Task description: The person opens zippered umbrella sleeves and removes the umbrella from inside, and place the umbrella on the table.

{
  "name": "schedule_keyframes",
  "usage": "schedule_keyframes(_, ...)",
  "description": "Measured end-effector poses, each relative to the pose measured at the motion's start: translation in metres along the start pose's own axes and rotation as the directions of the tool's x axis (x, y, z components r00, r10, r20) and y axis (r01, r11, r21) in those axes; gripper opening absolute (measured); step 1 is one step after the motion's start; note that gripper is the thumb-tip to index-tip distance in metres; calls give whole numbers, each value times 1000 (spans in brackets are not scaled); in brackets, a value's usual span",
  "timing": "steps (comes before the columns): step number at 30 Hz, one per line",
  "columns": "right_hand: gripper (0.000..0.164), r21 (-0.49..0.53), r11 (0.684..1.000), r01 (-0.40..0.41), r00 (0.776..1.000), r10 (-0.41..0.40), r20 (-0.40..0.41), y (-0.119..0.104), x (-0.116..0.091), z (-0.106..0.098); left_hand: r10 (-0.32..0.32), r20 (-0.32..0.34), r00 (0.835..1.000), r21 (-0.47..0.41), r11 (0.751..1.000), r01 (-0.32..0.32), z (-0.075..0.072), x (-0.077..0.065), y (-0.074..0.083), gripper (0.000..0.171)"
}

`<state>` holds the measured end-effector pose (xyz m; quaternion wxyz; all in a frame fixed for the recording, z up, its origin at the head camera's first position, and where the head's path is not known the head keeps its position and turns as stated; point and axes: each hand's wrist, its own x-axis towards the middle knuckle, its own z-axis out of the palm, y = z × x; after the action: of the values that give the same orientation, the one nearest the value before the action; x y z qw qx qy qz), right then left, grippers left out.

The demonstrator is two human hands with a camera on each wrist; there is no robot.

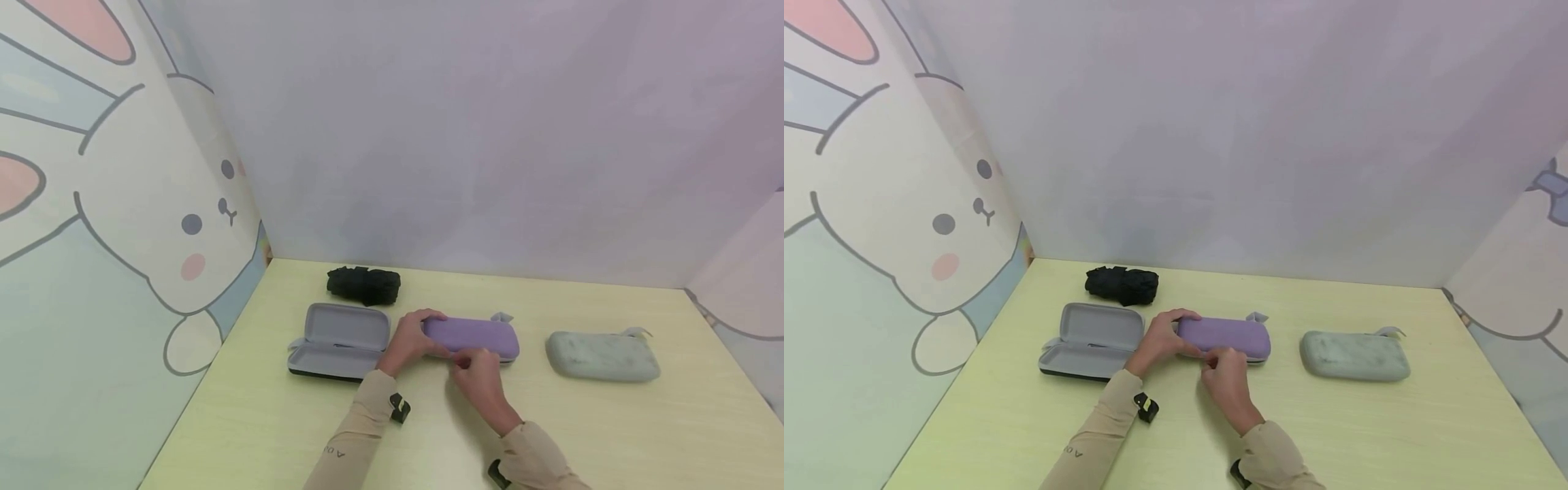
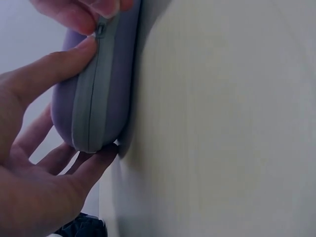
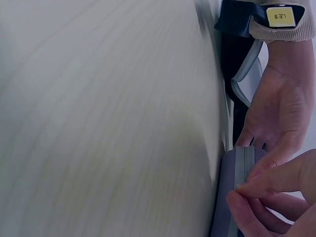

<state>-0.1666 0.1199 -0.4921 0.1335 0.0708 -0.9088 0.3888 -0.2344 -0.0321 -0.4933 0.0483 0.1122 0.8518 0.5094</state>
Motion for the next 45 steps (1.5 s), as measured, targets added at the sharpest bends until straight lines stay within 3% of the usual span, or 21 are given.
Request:
schedule_keyframes(14,21,11,1000,3,1000,-3,-21,2,2,2,33,61,998,46,998,-36,-2,0,4,63)
schedule_keyframes(20,17,26,1000,-5,1000,5,-7,6,2,-1,53,132,990,93,993,-66,-8,-3,8,58)
schedule_keyframes(28,18,38,999,-5,1000,5,8,11,3,-8,64,229,971,206,972,-113,-14,-6,13,65)
schedule_keyframes(36,18,10,999,39,999,-39,25,18,6,-14,7,220,975,204,977,-53,-14,-11,9,63)
schedule_keyframes(45,20,-18,999,40,998,-39,53,25,10,-22,-2,206,979,273,961,-55,-5,-20,13,69)
